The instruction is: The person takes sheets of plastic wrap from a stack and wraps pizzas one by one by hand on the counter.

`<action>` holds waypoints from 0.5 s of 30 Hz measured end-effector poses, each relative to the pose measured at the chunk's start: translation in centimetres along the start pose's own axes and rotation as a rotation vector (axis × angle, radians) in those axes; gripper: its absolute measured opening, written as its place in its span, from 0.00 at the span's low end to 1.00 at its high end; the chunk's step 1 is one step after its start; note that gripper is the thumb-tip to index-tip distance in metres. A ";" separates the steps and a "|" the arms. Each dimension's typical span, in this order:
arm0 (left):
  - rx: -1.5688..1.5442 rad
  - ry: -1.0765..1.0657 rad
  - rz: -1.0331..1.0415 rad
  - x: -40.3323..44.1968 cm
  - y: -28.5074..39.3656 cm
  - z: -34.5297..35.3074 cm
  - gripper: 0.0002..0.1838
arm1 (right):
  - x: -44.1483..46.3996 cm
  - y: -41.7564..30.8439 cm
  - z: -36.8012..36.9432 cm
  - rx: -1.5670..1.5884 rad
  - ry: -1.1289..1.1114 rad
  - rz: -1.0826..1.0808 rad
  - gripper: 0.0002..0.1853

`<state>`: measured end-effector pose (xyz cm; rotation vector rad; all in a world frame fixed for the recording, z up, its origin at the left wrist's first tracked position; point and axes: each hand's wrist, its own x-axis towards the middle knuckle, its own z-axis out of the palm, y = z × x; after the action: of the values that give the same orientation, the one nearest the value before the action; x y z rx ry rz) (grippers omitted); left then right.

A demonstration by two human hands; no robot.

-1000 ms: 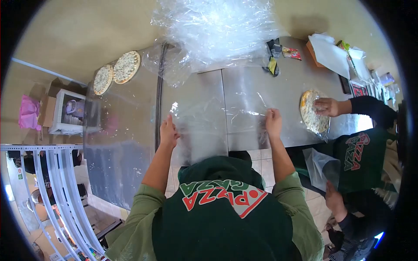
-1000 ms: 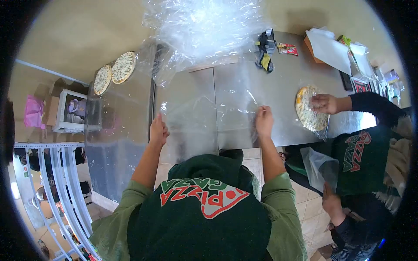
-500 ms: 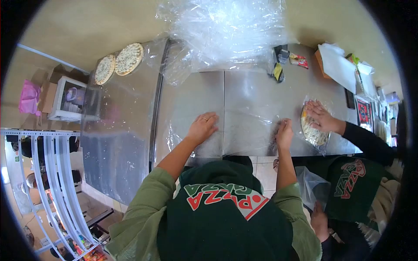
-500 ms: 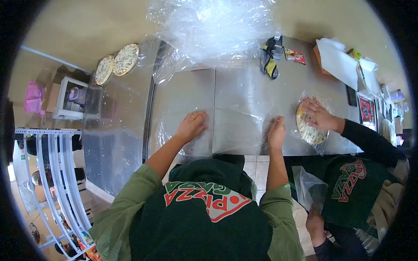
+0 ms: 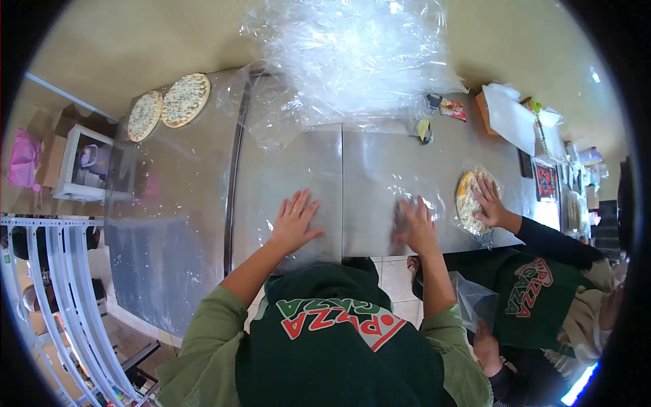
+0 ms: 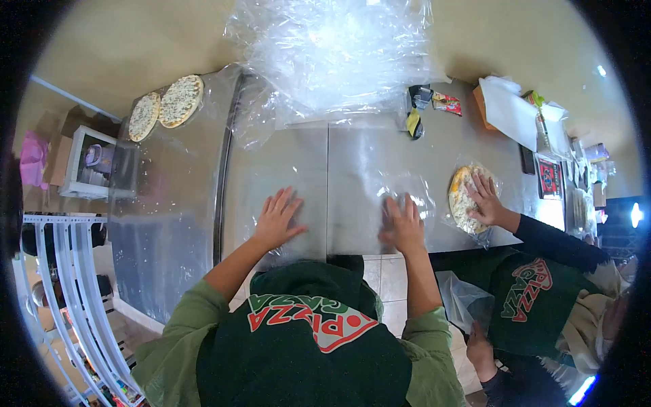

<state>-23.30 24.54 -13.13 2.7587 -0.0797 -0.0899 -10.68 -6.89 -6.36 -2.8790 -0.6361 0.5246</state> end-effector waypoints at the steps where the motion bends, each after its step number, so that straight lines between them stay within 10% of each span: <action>1: 0.040 -0.084 -0.048 -1.2 1.0 -2.1 0.59 | 0.1 -0.1 -0.4 0.006 -0.074 0.061 0.54; 8: 0.187 -0.341 -0.035 -1.3 -0.7 -5.8 0.55 | 2.2 4.4 1.0 0.114 -0.167 0.045 0.56; 13: -0.176 0.533 -0.322 1.3 -11.0 -7.2 0.36 | 4.5 5.0 3.6 0.068 -0.002 0.004 0.43; 15: -0.810 0.760 -0.760 2.4 -18.5 -9.7 0.27 | 4.5 3.9 3.5 0.056 0.017 0.068 0.44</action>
<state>-19.42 45.07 -11.20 1.7248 0.9650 0.5843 -6.66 -8.25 -11.85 -2.8573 -0.5140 0.5174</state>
